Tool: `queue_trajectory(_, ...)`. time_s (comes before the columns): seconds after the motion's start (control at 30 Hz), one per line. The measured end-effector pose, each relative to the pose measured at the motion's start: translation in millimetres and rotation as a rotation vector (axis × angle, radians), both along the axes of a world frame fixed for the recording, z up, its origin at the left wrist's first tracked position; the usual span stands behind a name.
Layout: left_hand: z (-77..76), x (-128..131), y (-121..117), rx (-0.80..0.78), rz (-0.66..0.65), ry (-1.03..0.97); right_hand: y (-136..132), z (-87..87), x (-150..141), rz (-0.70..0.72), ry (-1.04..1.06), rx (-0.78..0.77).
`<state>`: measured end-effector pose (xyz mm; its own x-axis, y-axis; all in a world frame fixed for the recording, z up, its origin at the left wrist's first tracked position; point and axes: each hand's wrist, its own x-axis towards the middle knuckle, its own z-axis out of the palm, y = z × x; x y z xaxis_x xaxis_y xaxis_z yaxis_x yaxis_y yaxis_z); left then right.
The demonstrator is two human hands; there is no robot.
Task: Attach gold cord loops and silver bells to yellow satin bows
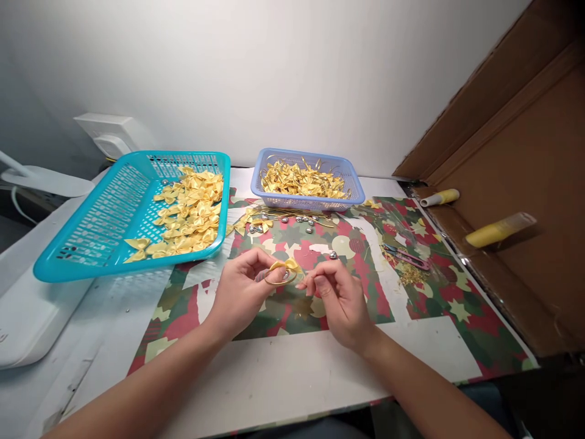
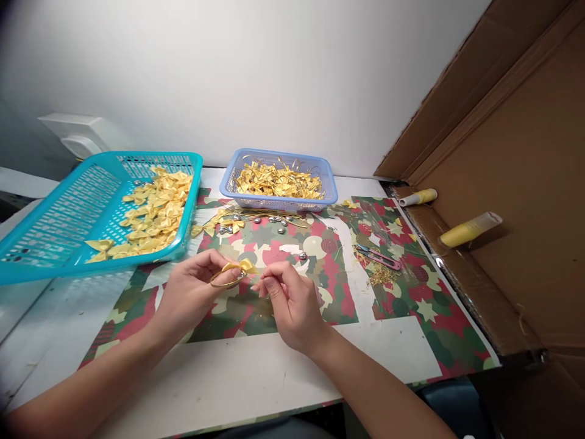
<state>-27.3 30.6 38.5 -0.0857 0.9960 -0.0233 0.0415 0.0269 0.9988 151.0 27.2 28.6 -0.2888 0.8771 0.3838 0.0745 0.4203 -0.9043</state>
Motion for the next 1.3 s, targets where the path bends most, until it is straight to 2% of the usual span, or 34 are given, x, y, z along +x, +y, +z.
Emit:
queue_trajectory(0.17, 0.6, -1, 0, 0.014, 0.011, 0.004, 0, -2.2, 0, 0.041, -0.03, 0.123)
queue_trajectory(0.3, 1.4, 0, -1, -0.001, 0.005, -0.008, 1, -0.7, 0, 0.124, -0.087, 0.334)
queue_trajectory(0.4, 1.4, 0, -1, -0.005, 0.015, -0.011, 0, 3.8, 1, -0.002, -0.171, 0.438)
queue_trajectory(0.43, 1.3, 0, -1, -0.002, 0.022, -0.01, 0, 5.3, 1, -0.077, -0.183, 0.409)
queue_trajectory(0.5, 0.8, 0, -2, 0.0, 0.026, -0.011, -1, 7.5, 1, -0.163, -0.153, 0.244)
queue_trajectory(0.53, 0.5, 0, -2, -0.002, 0.025, -0.014, 0, 8.0, 1, -0.147, -0.112, 0.126)
queue_trajectory(0.63, -0.1, 1, -2, -0.02, 0.007, -0.028, 2, 7.6, -1, 0.03, 0.014, -0.197)
queue_trajectory(0.7, -0.2, 1, -2, -0.032, -0.004, -0.031, 5, 6.5, -1, 0.088, 0.069, -0.298)
queue_trajectory(0.77, 0.0, 1, -2, -0.034, 0.0, -0.019, 6, 5.4, -2, 0.069, 0.102, -0.318)
queue_trajectory(0.87, 1.3, 1, -2, -0.042, 0.01, -0.008, 5, 3.7, -1, 0.052, 0.104, -0.276)
queue_trajectory(1.1, 2.4, 2, -1, -0.032, 0.034, -0.039, -1, 2.3, -3, 0.142, -0.055, 0.001)
queue_trajectory(1.3, 1.1, -1, 2, -0.063, 0.073, -0.098, -3, 13.9, 6, -0.073, -0.18, 0.202)
